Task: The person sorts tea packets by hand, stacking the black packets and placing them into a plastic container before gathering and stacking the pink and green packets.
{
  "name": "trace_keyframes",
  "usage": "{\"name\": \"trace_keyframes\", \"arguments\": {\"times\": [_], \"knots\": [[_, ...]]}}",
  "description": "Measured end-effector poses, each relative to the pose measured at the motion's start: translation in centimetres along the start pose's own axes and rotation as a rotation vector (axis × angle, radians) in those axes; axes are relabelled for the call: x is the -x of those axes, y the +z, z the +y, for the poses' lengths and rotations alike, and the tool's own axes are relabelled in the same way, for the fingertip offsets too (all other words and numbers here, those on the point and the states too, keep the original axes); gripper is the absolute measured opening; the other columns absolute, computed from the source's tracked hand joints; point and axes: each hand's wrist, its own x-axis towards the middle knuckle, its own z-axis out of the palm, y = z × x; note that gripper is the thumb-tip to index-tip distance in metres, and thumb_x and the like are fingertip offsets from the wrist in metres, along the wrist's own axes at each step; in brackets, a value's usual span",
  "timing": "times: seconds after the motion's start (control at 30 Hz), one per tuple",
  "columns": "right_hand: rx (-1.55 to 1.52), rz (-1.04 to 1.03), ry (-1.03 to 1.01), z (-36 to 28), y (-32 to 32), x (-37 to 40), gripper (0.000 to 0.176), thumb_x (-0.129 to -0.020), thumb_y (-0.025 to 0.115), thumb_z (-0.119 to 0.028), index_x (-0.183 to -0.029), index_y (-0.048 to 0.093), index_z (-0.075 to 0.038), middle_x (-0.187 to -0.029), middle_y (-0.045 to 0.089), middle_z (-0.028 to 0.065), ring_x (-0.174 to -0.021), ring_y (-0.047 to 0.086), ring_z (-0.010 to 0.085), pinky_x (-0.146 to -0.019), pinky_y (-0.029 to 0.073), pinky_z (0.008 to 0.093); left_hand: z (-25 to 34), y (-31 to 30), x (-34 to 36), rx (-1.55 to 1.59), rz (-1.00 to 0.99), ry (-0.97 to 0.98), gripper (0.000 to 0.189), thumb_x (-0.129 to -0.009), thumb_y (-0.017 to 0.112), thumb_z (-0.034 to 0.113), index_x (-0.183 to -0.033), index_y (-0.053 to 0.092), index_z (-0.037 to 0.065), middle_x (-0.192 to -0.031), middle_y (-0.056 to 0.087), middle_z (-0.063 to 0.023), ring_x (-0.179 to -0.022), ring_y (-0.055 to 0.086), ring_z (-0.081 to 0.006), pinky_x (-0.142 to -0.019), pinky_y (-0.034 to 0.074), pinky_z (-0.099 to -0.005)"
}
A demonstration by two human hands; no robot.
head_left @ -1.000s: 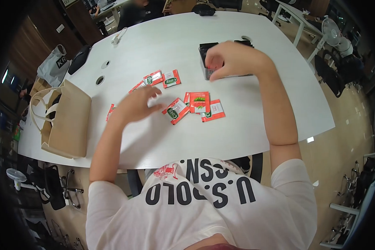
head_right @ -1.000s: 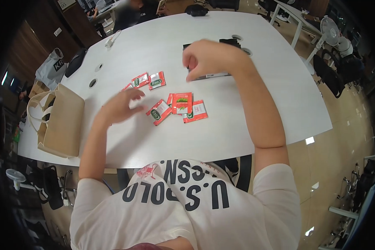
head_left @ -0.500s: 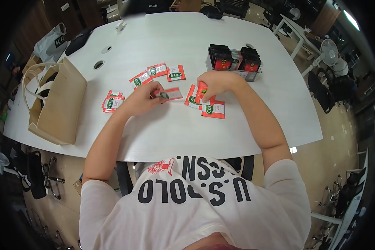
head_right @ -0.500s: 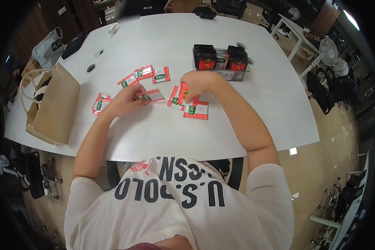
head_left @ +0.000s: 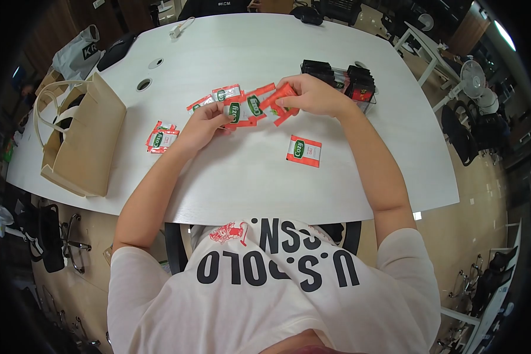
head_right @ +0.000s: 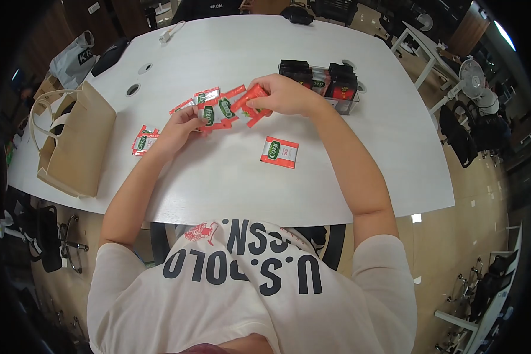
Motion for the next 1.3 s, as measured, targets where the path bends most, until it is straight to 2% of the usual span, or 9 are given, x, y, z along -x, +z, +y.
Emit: {"name": "trace_keyframes", "arguments": {"times": [0.2,0.47,0.57,0.67,0.7,0.8,0.83,0.93,1.3], "knots": [[-0.073,0.106,0.009,-0.4,1.1,-0.7,0.029,-0.099,0.075,-0.022,-0.113,0.073,0.003,-0.091,0.077,0.0041,-0.074,0.068,0.0082,-0.064,0.054,0.0262,-0.8,0.1,-0.4,0.383,-0.048,0.010,0.023,-0.104,0.066,0.018,-0.120,0.059,0.003,-0.116,0.071,-0.0099,-0.102,0.075,-0.0172,-0.087,0.062,-0.0271],[-0.029,0.069,0.151,-2.5,3.3,-0.5,0.035,-0.097,0.078,-0.026,-0.112,0.075,0.005,-0.091,0.078,0.0079,-0.070,0.071,0.0101,-0.060,0.055,0.0247,-0.2,0.9,0.1,0.306,0.051,0.008,0.028,-0.104,0.069,0.017,-0.125,0.058,0.004,-0.112,0.071,-0.0065,-0.099,0.074,-0.0129,-0.085,0.063,-0.0251],[0.062,0.200,0.128,-3.0,1.9,-0.2,0.037,-0.096,0.079,-0.027,-0.117,0.075,0.004,-0.091,0.078,0.0078,-0.066,0.070,0.0110,-0.059,0.055,0.0262,-0.1,0.4,-0.2,0.317,0.059,-0.010,0.027,-0.104,0.069,0.015,-0.126,0.057,0.004,-0.108,0.071,-0.0046,-0.096,0.073,-0.0114,-0.084,0.063,-0.0242],[0.071,0.445,-0.115,-4.3,1.8,1.1,0.033,-0.098,0.076,-0.024,-0.123,0.076,-0.003,-0.095,0.078,0.0057,-0.070,0.070,0.0102,-0.061,0.056,0.0276,0.0,0.4,-0.2,0.361,0.070,-0.056,0.024,-0.104,0.068,0.013,-0.124,0.058,0.004,-0.106,0.070,-0.0039,-0.095,0.073,-0.0109,-0.083,0.063,-0.0238],[0.200,0.445,-0.258,-3.1,1.7,0.4,0.030,-0.100,0.072,-0.018,-0.129,0.076,-0.010,-0.109,0.077,0.0058,-0.086,0.072,0.0161,-0.074,0.059,0.0325,0.0,0.3,-0.2,0.377,0.075,-0.075,0.023,-0.104,0.067,0.012,-0.123,0.058,0.004,-0.106,0.070,-0.0039,-0.095,0.073,-0.0107,-0.083,0.063,-0.0236],[0.706,0.449,-0.443,-1.6,4.2,-0.1,0.033,-0.101,0.068,-0.015,-0.133,0.074,-0.013,-0.130,0.071,0.0086,-0.112,0.067,0.0237,-0.092,0.057,0.0372,-1.2,-0.4,-0.9,0.468,-0.041,-0.041,0.019,-0.104,0.065,0.012,-0.121,0.058,0.004,-0.107,0.071,-0.0040,-0.095,0.073,-0.0104,-0.084,0.063,-0.0227],[0.750,0.299,-0.340,-2.2,5.1,0.1,0.044,-0.098,0.070,-0.017,-0.142,0.068,-0.016,-0.142,0.063,0.0093,-0.125,0.059,0.0297,-0.104,0.052,0.0399,-1.0,-0.5,-0.6,0.503,-0.058,-0.043,0.019,-0.105,0.064,0.013,-0.120,0.058,0.004,-0.108,0.071,-0.0040,-0.096,0.073,-0.0105,-0.085,0.063,-0.0225],[0.608,0.266,-0.436,-0.3,7.4,-0.6,0.055,-0.094,0.073,-0.020,-0.148,0.062,-0.020,-0.144,0.062,0.0076,-0.133,0.055,0.0293,-0.107,0.051,0.0416,-0.2,-0.5,0.0,0.563,-0.107,-0.038,0.019,-0.107,0.061,0.017,-0.121,0.060,0.004,-0.111,0.072,-0.0043,-0.097,0.074,-0.0112,-0.086,0.063,-0.0223],[0.564,0.350,-0.548,0.4,7.3,-1.3,0.058,-0.086,0.076,-0.009,-0.143,0.063,-0.009,-0.138,0.066,0.0126,-0.105,0.073,0.0327,-0.088,0.062,0.0405,-1.3,0.0,0.2,0.586,-0.324,0.119,0.044,-0.108,0.060,0.040,-0.137,0.059,0.006,-0.135,0.065,-0.0070,-0.135,0.058,-0.0221,-0.115,0.048,-0.0410]]}}
